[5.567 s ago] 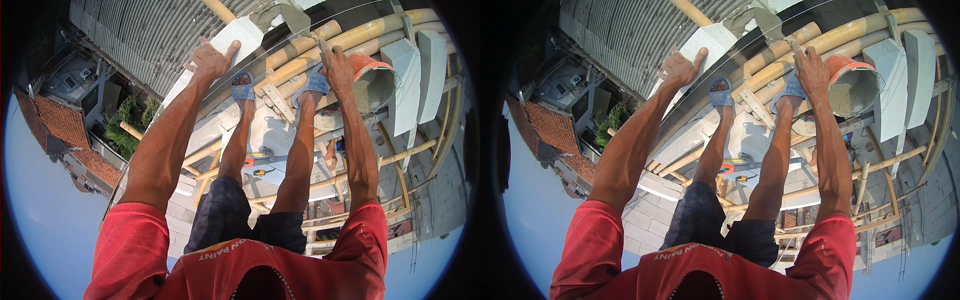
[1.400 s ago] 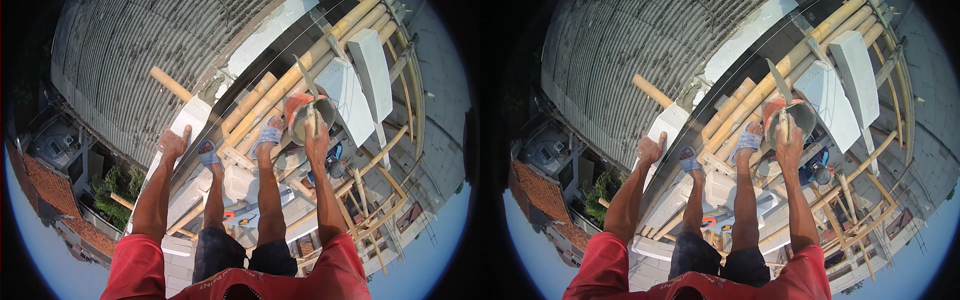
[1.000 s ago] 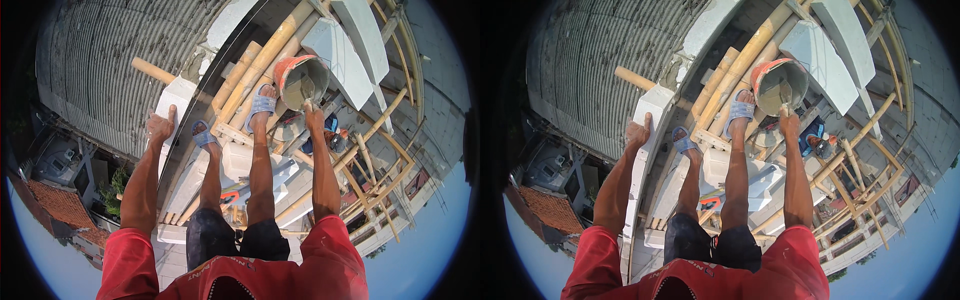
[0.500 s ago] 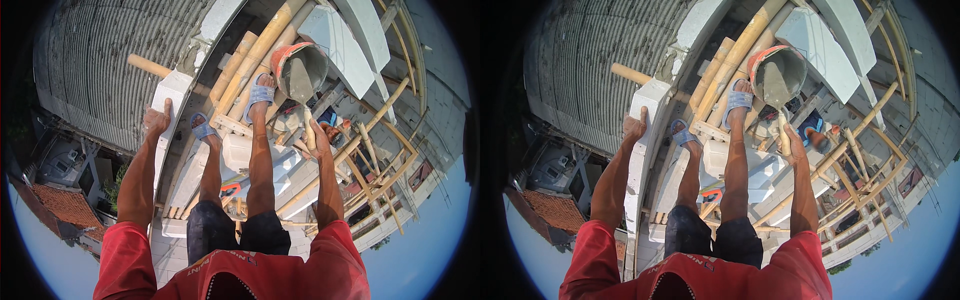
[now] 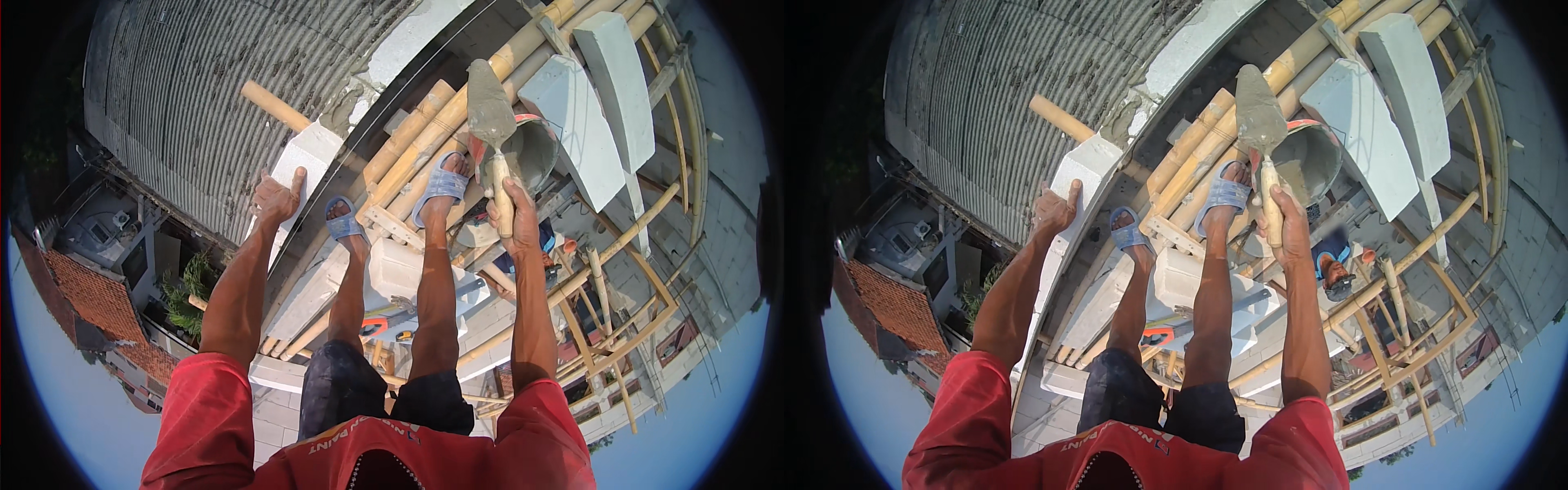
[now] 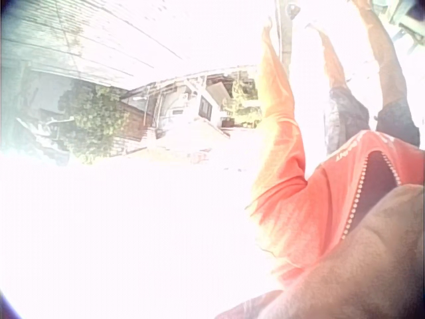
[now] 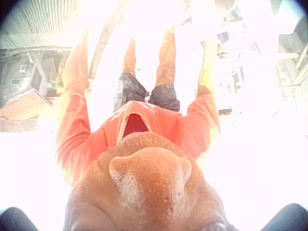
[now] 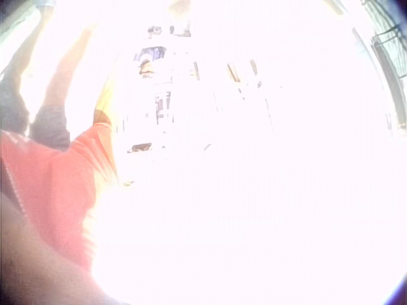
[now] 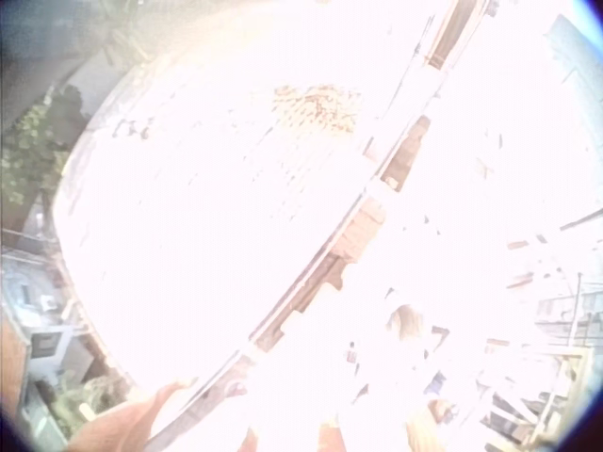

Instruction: The person applies mortar to a wall using a trowel, positions a lightweight concrete block, and uses a hammer to align it.

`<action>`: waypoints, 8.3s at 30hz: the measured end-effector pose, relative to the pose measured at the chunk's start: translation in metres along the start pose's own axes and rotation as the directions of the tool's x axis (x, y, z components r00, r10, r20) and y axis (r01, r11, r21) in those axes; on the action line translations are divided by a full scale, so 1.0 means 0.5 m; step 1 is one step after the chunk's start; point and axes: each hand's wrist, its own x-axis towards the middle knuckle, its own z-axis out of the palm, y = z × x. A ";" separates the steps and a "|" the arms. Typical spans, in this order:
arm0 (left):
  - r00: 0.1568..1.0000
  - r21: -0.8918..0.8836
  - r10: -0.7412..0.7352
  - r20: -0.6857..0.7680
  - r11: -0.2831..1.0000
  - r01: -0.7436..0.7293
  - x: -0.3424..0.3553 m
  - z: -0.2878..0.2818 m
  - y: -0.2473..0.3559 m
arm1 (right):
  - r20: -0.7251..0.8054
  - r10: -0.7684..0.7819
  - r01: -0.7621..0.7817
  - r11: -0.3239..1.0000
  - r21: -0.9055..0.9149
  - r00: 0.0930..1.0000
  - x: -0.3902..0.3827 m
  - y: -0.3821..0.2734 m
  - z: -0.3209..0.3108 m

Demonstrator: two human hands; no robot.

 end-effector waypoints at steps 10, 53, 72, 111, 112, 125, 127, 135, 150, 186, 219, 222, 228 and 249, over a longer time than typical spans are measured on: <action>1.000 -0.039 0.020 0.019 0.999 -0.019 -0.011 -0.004 0.030 | 0.583 -0.637 0.402 -0.424 -0.811 0.504 0.405 -0.170 0.128; 0.997 0.055 0.051 -0.062 0.997 -0.048 -0.014 -0.010 0.025 | -0.354 -0.527 0.080 0.634 -0.769 0.772 -0.125 0.047 -0.040; 0.998 0.062 -0.034 -0.047 0.997 0.036 0.024 0.010 0.010 | -0.238 0.058 -0.146 0.917 -0.372 0.970 -0.059 0.056 -0.164; 0.999 -0.028 0.031 0.035 0.999 -0.030 -0.013 -0.004 0.008 | -0.034 -0.517 0.507 0.823 0.255 0.855 0.613 -0.167 0.264; 0.998 -0.029 0.028 0.053 0.999 -0.027 -0.016 -0.010 0.017 | -0.027 -0.520 0.508 0.819 0.267 0.854 0.621 -0.166 0.257; 0.977 0.107 0.132 -0.166 0.988 -0.115 0.010 0.011 -0.015 | -0.049 -0.415 0.417 0.889 0.189 0.908 0.592 -0.048 0.244; 0.992 0.072 0.100 -0.080 0.993 -0.095 -0.008 0.008 0.013 | -0.056 -0.441 0.441 0.867 0.231 0.896 0.579 -0.025 0.223; 0.986 0.065 0.129 -0.110 0.990 -0.122 -0.017 -0.019 0.031 | -0.055 -0.390 0.393 0.904 0.167 0.919 0.545 0.049 0.244; 0.998 0.028 0.049 -0.043 0.998 -0.048 -0.018 -0.017 0.038 | -0.061 -0.329 0.335 0.929 0.156 0.942 0.268 0.156 0.216; 0.994 0.093 0.053 -0.099 0.995 -0.044 0.025 0.010 0.008 | -0.514 -0.262 0.116 0.947 -0.299 0.816 -0.037 0.288 -0.218; 0.999 0.018 0.049 0.006 0.999 -0.049 -0.022 -0.012 0.026 | -0.152 -0.450 0.440 0.893 -0.096 0.880 0.461 0.034 0.253; 0.998 -0.002 0.057 0.030 0.998 -0.057 -0.020 -0.002 0.024 | -0.042 -0.432 0.433 0.887 0.163 0.901 0.562 -0.027 0.254; 0.996 0.014 0.057 0.062 0.998 -0.058 -0.015 -0.010 0.028 | -0.029 -0.298 0.296 0.921 0.254 0.954 0.626 0.014 0.247; 0.997 -0.018 0.032 0.072 0.999 -0.031 -0.014 -0.012 0.026 | -0.037 -0.200 0.204 0.964 0.173 0.979 0.453 0.282 0.294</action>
